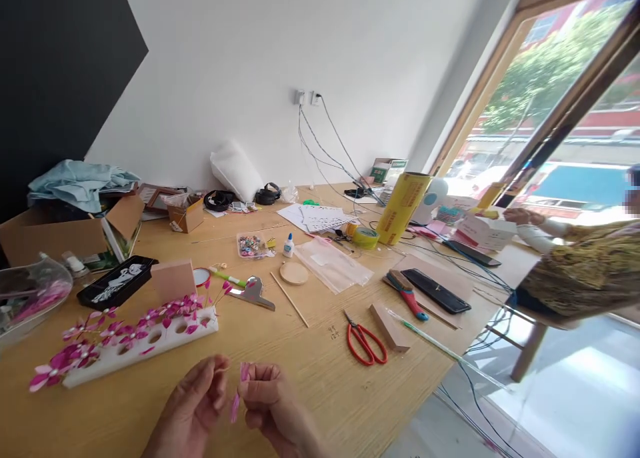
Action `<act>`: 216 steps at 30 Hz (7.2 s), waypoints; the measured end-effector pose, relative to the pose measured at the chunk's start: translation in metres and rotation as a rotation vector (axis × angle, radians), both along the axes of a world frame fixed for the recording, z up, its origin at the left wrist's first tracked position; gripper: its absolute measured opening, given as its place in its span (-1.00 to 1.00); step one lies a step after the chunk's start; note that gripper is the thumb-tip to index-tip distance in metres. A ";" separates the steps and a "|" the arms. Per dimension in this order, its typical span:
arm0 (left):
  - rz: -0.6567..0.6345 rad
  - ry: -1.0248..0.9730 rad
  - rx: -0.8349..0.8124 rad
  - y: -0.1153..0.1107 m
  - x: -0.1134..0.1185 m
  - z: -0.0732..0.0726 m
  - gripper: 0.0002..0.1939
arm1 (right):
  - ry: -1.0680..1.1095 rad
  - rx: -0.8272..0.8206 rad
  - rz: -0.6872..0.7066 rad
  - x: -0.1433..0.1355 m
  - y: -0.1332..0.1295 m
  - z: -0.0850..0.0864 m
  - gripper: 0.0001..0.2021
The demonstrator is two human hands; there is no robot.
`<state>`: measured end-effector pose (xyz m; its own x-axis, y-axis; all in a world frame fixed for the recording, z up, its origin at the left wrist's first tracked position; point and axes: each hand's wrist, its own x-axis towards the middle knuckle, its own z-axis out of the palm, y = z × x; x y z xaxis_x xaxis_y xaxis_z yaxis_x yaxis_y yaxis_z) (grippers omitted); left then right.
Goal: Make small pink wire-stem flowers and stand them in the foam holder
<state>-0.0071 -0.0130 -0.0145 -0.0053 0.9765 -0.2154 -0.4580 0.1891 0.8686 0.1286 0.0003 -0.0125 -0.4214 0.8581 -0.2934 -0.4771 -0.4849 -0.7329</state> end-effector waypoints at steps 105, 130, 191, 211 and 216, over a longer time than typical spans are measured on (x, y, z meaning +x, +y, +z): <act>-0.476 0.685 -0.154 0.006 -0.029 0.041 -0.75 | -0.630 0.394 0.162 -0.006 0.005 0.006 -0.92; -0.221 0.359 -0.134 -0.009 -0.029 0.010 -0.74 | -0.646 0.530 0.077 -0.001 0.017 -0.002 -0.92; 0.018 0.284 -0.075 -0.006 -0.026 0.002 -0.69 | -0.792 0.505 0.003 -0.009 -0.028 -0.014 -0.82; 0.001 0.357 -0.036 -0.015 -0.027 0.007 -0.73 | -1.210 1.191 -0.078 -0.006 -0.039 -0.002 -0.79; 0.043 0.408 0.007 -0.020 -0.021 0.011 -0.73 | -1.318 1.228 -0.127 -0.009 -0.047 -0.005 -0.79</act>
